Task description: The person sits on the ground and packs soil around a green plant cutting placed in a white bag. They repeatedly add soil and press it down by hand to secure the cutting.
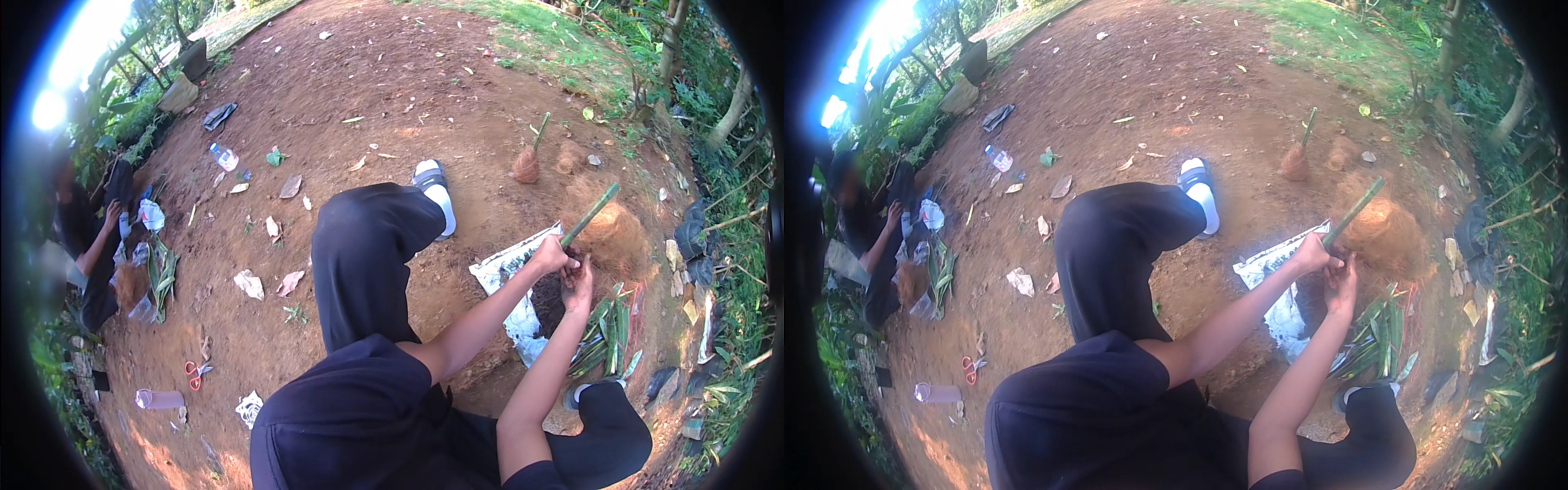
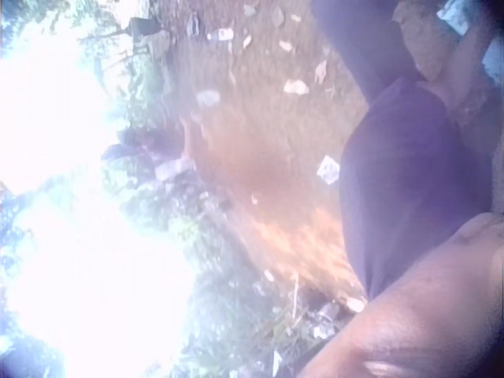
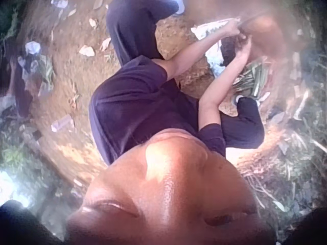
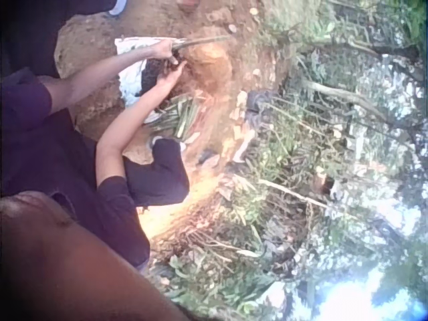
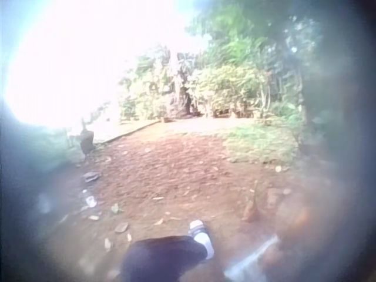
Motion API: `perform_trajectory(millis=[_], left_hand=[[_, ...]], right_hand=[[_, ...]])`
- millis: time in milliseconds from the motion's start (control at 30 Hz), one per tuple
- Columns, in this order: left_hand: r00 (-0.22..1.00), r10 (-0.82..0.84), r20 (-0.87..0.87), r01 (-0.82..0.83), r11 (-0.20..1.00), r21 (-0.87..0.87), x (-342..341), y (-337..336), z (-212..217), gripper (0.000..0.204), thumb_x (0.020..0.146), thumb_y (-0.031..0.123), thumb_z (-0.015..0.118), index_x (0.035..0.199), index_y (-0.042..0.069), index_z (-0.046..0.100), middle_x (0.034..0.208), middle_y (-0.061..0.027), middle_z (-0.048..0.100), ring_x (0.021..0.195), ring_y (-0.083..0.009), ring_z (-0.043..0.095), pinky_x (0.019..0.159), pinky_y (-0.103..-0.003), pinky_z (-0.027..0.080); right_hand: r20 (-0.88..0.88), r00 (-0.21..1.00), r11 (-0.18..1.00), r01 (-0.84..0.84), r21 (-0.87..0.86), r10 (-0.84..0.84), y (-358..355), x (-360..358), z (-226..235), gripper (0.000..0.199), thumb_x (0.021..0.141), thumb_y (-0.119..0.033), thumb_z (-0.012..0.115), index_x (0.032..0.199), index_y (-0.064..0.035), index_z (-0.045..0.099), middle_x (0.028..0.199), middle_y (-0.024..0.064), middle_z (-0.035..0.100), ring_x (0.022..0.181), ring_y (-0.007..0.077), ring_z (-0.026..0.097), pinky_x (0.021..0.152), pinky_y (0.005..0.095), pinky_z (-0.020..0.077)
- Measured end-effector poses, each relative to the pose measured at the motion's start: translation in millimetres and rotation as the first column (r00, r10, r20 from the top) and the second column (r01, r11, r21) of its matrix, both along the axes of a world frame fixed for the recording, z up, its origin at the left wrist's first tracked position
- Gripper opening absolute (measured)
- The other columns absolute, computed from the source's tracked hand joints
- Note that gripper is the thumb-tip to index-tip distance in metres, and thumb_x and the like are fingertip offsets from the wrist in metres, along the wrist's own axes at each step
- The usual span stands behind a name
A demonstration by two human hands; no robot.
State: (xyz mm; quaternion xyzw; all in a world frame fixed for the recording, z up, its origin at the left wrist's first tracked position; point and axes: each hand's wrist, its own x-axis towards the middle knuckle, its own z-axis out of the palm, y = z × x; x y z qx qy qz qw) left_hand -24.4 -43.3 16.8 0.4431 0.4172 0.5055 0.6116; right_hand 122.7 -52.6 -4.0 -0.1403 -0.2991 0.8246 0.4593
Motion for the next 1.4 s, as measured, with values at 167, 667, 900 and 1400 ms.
perform_trajectory(millis=[167,667,900,1400], left_hand=[[0.988,0.150,-0.046,-0.145,0.985,0.096,-21.9,1.5,4.3,0.026,0.064,0.011,0.086,0.080,0.000,0.070,0.074,-0.0057,0.069,0.064,-0.0109,0.062,0.060,-0.030,0.050],[0.958,0.282,-0.044,-0.283,0.918,-0.279,-18.1,25.8,6.0,0.052,0.075,0.053,0.076,0.057,0.011,0.050,0.052,0.0030,0.047,0.044,-0.0082,0.040,0.040,-0.030,0.031],[0.977,0.159,0.145,-0.111,0.949,-0.294,27.3,29.6,1.2,0.044,0.083,0.050,0.068,0.069,0.014,0.046,0.055,0.0041,0.044,0.044,-0.0088,0.044,0.041,-0.026,0.036],[0.933,-0.131,0.335,0.168,0.982,-0.083,59.8,29.0,-3.4,0.025,0.096,0.009,0.051,0.120,0.001,0.050,0.094,-0.0055,0.057,0.081,-0.0163,0.058,0.071,-0.033,0.051]], right_hand=[[0.399,0.825,0.831,0.510,-0.220,-0.401,3.1,-13.6,-15.7,0.027,0.096,-0.020,0.052,0.115,-0.0023,0.059,0.105,0.0066,0.067,0.096,0.0176,0.065,0.085,0.0233,0.0522],[0.452,0.624,0.559,0.778,-0.285,-0.638,0.4,9.5,-27.6,0.022,0.098,-0.020,0.050,0.113,-0.0061,0.059,0.099,0.0030,0.065,0.075,0.0112,0.059,0.060,0.0218,0.0500],[0.360,0.534,0.489,0.845,-0.215,-0.765,-11.8,26.0,-15.7,0.018,0.097,-0.026,0.052,0.101,-0.0088,0.058,0.082,0.0014,0.061,0.063,0.0102,0.055,0.049,0.0207,0.0431],[0.335,0.524,0.476,0.852,-0.219,-0.783,-18.9,42.7,-3.1,0.025,0.098,-0.020,0.050,0.112,0.0002,0.055,0.093,0.0115,0.065,0.079,0.0205,0.066,0.067,0.0277,0.0565]])
